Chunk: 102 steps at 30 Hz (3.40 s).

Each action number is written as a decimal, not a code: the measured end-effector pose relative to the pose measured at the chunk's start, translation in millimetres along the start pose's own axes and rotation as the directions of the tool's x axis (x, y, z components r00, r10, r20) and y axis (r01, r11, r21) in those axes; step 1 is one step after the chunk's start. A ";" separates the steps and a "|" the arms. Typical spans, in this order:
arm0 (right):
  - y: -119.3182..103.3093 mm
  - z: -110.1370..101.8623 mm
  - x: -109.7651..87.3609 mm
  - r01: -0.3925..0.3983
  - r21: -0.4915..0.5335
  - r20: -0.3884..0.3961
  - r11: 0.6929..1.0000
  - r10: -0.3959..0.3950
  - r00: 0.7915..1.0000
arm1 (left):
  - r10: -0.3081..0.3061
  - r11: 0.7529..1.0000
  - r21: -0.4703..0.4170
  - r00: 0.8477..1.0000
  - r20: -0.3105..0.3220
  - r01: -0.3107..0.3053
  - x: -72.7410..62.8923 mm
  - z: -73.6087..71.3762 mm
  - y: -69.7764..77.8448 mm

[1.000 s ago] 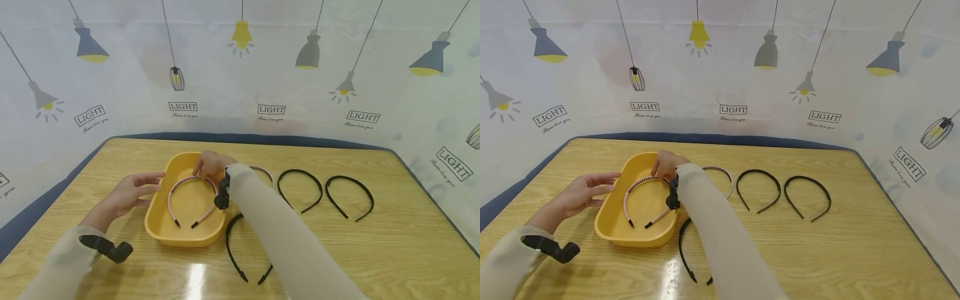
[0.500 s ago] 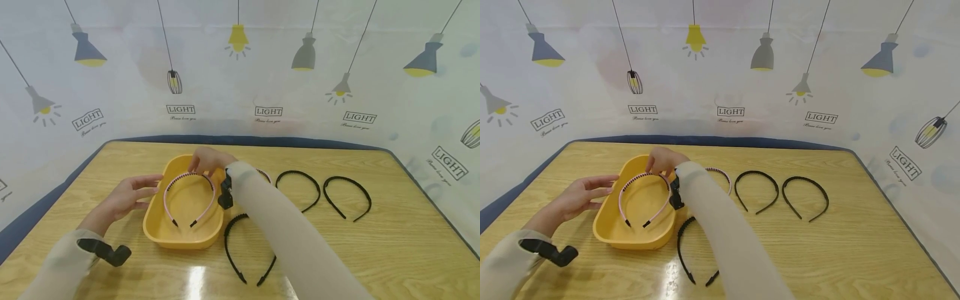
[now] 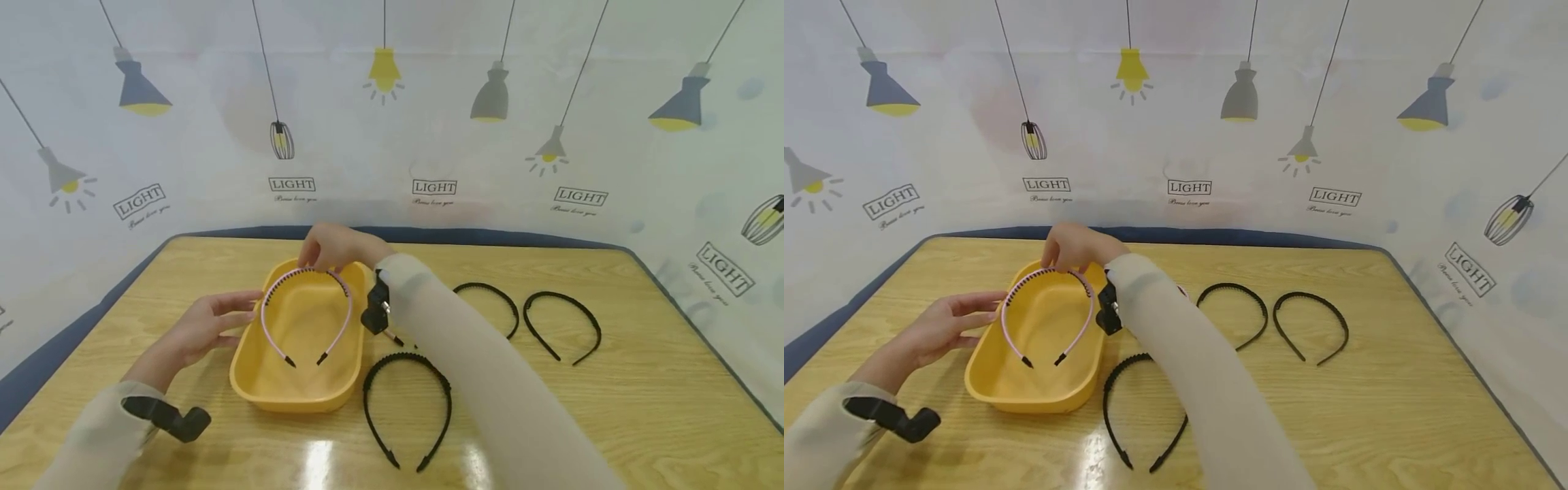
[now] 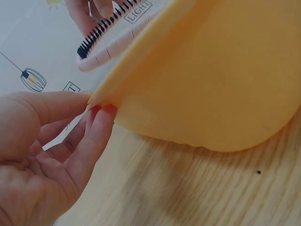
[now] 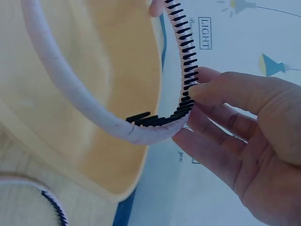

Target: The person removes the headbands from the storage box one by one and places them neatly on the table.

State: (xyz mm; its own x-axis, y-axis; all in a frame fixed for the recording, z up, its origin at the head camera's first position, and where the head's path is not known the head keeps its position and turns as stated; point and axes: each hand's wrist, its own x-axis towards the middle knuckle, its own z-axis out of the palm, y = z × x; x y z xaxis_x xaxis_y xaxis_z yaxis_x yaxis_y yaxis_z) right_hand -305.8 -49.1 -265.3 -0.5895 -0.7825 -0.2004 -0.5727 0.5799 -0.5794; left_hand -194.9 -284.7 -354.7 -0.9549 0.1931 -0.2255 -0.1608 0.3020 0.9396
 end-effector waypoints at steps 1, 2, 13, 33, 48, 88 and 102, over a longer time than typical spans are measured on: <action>-1.5 -2.4 -2.9 0.000 -0.004 0.000 1.000 0.000 1.000 | 0.001 1.000 0.003 1.000 0.000 -0.001 0.1 0.3 0.3; -2.4 -4.8 -5.3 -0.001 -0.009 0.000 1.000 0.001 1.000 | 0.001 1.000 0.005 1.000 0.000 -0.001 0.1 0.7 0.6; 5.0 -23.3 -32.7 0.085 -0.066 -0.028 0.994 -0.087 0.996 | 0.023 1.000 -0.001 1.000 0.009 -0.023 -0.6 2.1 -1.4; 44.2 -42.6 -96.7 0.074 -0.132 -0.043 0.988 -0.080 0.996 | 0.045 0.999 -0.019 0.999 0.026 -0.044 -0.6 3.0 -3.9; 81.4 -33.3 -135.4 0.027 -0.080 -0.073 0.996 -0.033 0.997 | 0.041 0.998 -0.040 0.999 0.026 -0.040 0.3 1.3 -3.3; 141.5 14.9 -227.6 0.002 -0.027 -0.038 1.000 -0.003 0.999 | 0.040 0.999 -0.036 0.999 0.030 -0.039 0.2 2.0 -4.6; 141.5 33.2 -243.8 -0.004 0.026 -0.056 1.000 0.005 0.998 | 0.034 0.999 -0.036 0.999 0.030 -0.033 0.2 2.1 -2.1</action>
State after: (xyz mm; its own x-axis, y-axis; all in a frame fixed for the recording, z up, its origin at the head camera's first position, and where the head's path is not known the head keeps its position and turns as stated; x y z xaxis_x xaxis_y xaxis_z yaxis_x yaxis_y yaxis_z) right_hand -224.1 216.2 -324.7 -0.6237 -0.7654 -0.1588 -0.5555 0.5769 -0.5989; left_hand -194.2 -283.3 -357.3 -0.9520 0.2307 -0.2011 -0.1384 0.2615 0.9552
